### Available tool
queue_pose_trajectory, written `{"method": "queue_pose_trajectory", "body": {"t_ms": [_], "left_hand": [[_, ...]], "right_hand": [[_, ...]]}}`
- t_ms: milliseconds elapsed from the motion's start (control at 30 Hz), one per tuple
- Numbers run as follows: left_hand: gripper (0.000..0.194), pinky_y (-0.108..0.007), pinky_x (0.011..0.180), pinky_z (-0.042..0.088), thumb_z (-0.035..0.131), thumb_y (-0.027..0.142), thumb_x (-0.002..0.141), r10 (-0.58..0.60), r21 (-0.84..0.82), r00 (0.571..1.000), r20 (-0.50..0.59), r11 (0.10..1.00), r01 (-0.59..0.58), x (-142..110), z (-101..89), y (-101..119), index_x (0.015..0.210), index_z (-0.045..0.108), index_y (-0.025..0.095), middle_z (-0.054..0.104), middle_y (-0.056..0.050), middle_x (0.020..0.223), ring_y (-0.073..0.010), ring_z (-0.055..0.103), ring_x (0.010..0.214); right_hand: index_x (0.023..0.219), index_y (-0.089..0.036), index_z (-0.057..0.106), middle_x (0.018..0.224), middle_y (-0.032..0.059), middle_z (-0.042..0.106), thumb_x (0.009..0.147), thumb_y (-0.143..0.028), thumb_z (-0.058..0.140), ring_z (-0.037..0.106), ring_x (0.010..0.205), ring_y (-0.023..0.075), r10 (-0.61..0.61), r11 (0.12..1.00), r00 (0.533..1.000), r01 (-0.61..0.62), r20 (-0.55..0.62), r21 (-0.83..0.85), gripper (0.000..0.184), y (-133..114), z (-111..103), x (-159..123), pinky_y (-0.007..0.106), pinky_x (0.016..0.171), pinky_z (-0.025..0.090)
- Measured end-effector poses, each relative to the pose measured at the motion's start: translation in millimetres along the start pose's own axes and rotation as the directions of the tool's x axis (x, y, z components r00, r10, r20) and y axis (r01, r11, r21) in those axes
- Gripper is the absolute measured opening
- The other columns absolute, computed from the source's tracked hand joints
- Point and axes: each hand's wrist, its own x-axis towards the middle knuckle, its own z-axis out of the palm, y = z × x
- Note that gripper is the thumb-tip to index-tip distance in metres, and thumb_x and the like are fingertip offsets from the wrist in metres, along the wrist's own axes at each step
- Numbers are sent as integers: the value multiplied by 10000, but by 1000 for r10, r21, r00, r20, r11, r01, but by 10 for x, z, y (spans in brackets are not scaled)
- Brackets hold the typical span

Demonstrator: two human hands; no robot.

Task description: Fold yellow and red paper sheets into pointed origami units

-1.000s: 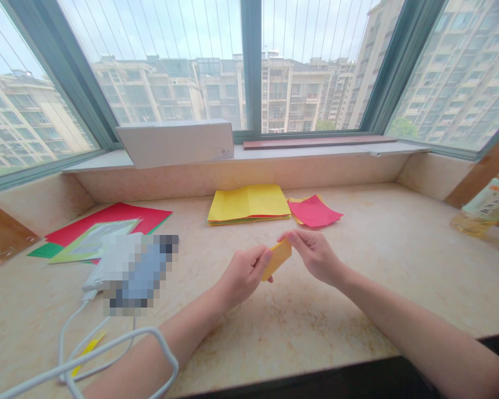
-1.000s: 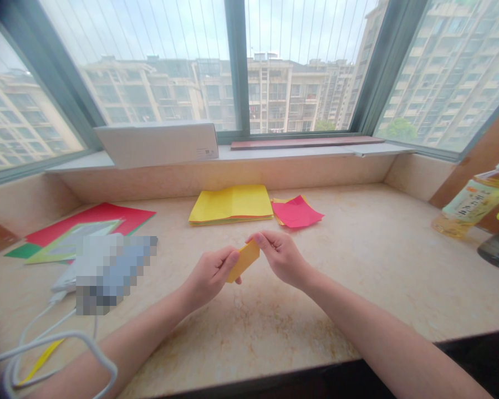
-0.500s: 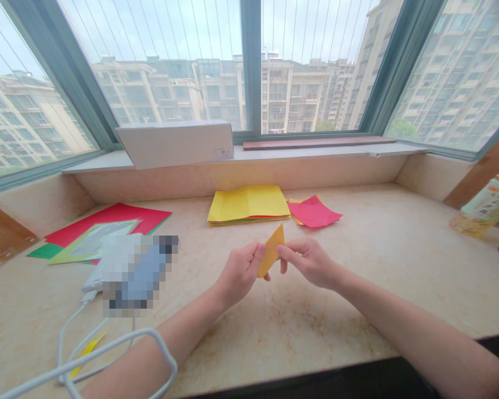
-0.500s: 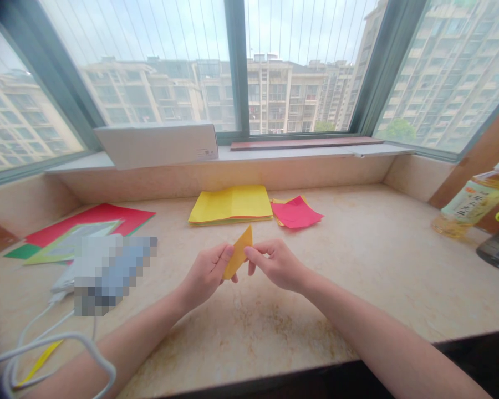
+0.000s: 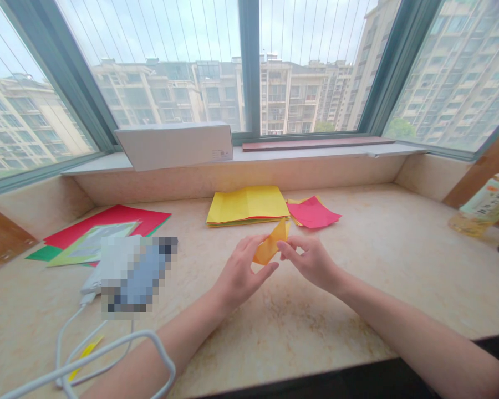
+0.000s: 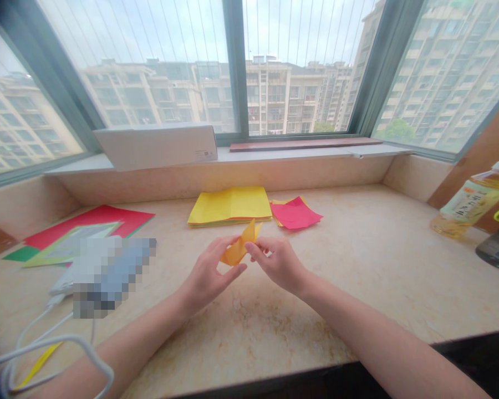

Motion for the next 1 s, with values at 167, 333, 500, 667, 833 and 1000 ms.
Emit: {"method": "queue_pose_trajectory", "body": {"t_ms": [167,333,500,667,833,1000], "left_hand": [[507,-434,1001,464,661,340,858,-119,-133,993,-10,984,117,12,10,-31,1327,506,221,632,-115,1271,-259,607,1151],[469,-410,990,483,678,324,853,-225,-424,973,54,877,226,47,-4,-27,1282,537,198,623,-131,1291,-244,626,1133],[407,-373,916,510,651,357,879,-234,-569,967,103,784,250,67,-14,18,1238,565,186,626,-141,1273,-237,632,1093],[387,-357,881,494,494,455,956,-213,-522,968,132,816,250,73,-22,31,1171,630,165,693,-105,1094,-217,637,981],[488,-345,852,492,421,549,956,-273,-509,949,160,800,316,73,-26,36,1148,650,164,699,-92,1028,-232,627,961],[507,-376,906,465,411,570,950,-278,-522,937,210,779,348,61,23,24,1088,673,159,693,-93,1002,-241,605,960]], "right_hand": [[861,-202,707,821,46,727,949,-386,527,643,733,178,-152,988,988,152,25,8,273,-37,1,2,297,687,504],[974,-218,698,870,50,722,939,-350,549,640,751,181,-129,992,991,129,-37,-8,202,-4,7,26,301,656,507],[1067,-222,672,918,56,731,933,-322,559,649,763,178,-65,998,994,65,-84,4,202,71,23,40,295,628,517],[1042,-227,669,917,49,734,935,-301,563,652,772,174,-100,994,994,101,-48,35,168,17,12,38,299,646,523],[950,-225,683,872,35,718,913,-283,606,634,746,163,-174,984,984,176,-49,38,104,-30,-2,28,295,647,519],[1003,-218,691,891,41,711,902,-265,626,621,753,162,-199,978,980,200,-10,56,129,-5,4,14,309,674,525]]}}
